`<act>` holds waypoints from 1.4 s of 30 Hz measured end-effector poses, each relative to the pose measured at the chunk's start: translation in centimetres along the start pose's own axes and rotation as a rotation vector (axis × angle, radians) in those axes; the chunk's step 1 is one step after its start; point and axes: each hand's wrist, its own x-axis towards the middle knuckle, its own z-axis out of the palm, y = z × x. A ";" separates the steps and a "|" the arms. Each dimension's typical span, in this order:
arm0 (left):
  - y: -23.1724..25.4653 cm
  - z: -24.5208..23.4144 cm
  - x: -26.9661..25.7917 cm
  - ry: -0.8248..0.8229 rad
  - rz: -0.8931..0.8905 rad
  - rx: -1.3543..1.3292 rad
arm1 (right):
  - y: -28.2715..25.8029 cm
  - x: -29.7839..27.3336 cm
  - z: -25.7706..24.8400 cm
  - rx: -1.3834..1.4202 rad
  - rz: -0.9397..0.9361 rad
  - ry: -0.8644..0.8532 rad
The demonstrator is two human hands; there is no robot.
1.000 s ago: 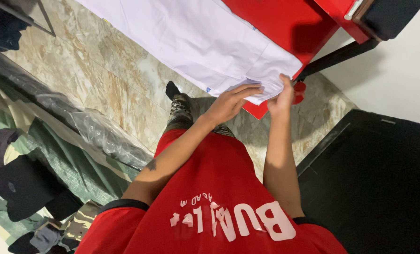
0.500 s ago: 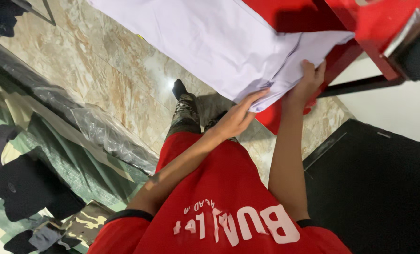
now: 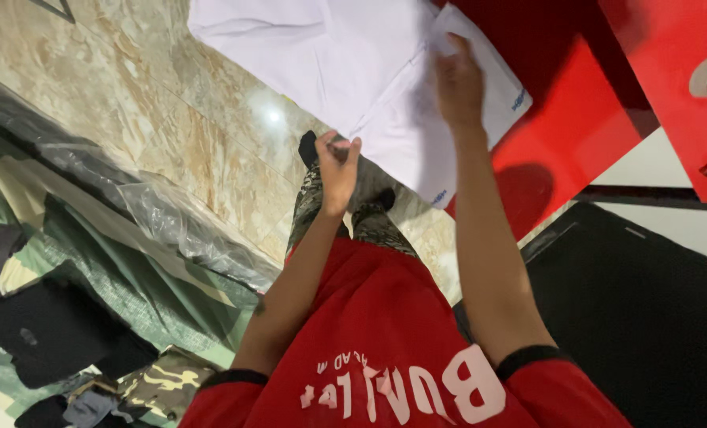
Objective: The person folds a white collared shirt on a red table, then picks up and spreads out a black and white shirt and a grey t-shirt, folding each of them into rectangular shapes.
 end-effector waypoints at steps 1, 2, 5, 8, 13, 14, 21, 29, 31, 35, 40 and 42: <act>-0.1 -0.4 0.2 0.021 0.059 0.025 | 0.8 0.1 -1.3 -0.049 -0.133 0.091; -0.2 -0.6 -0.2 -0.007 -0.016 0.103 | 1.6 0.1 -2.7 -0.287 -0.257 0.230; 0.0 0.3 -2.5 -0.132 -0.307 0.256 | 3.7 -0.3 -6.9 -0.571 -0.275 0.316; 0.0 4.2 -6.6 -0.454 -0.219 -0.077 | 5.4 -0.8 -10.2 0.097 0.278 -0.131; -4.2 7.6 -10.1 -0.544 -0.136 0.021 | 8.7 -0.5 -12.9 0.053 0.271 -0.343; -5.9 8.0 -10.3 -0.523 -0.216 0.064 | 9.7 -0.1 -13.1 0.000 0.254 -0.393; -11.5 10.3 -12.2 -0.251 -0.383 0.153 | 16.2 0.7 -11.8 -0.085 -0.028 -0.448; -14.3 19.4 -18.6 0.424 0.128 -0.025 | 17.8 -3.8 -12.5 -0.041 -0.455 -0.093; -15.3 21.0 -20.0 0.466 0.099 -0.119 | 18.6 -4.8 -13.5 -0.010 -0.493 -0.162; -17.5 22.2 -20.8 0.505 0.129 -0.415 | 19.4 -4.3 -14.1 -0.019 -0.672 -0.216; -15.1 20.9 -23.5 0.234 0.332 -0.321 | 17.3 -6.5 -18.8 -0.228 -0.850 -0.422; -13.6 19.9 -25.1 0.119 0.408 -0.044 | 16.4 -7.9 -20.8 -0.275 -0.804 -0.577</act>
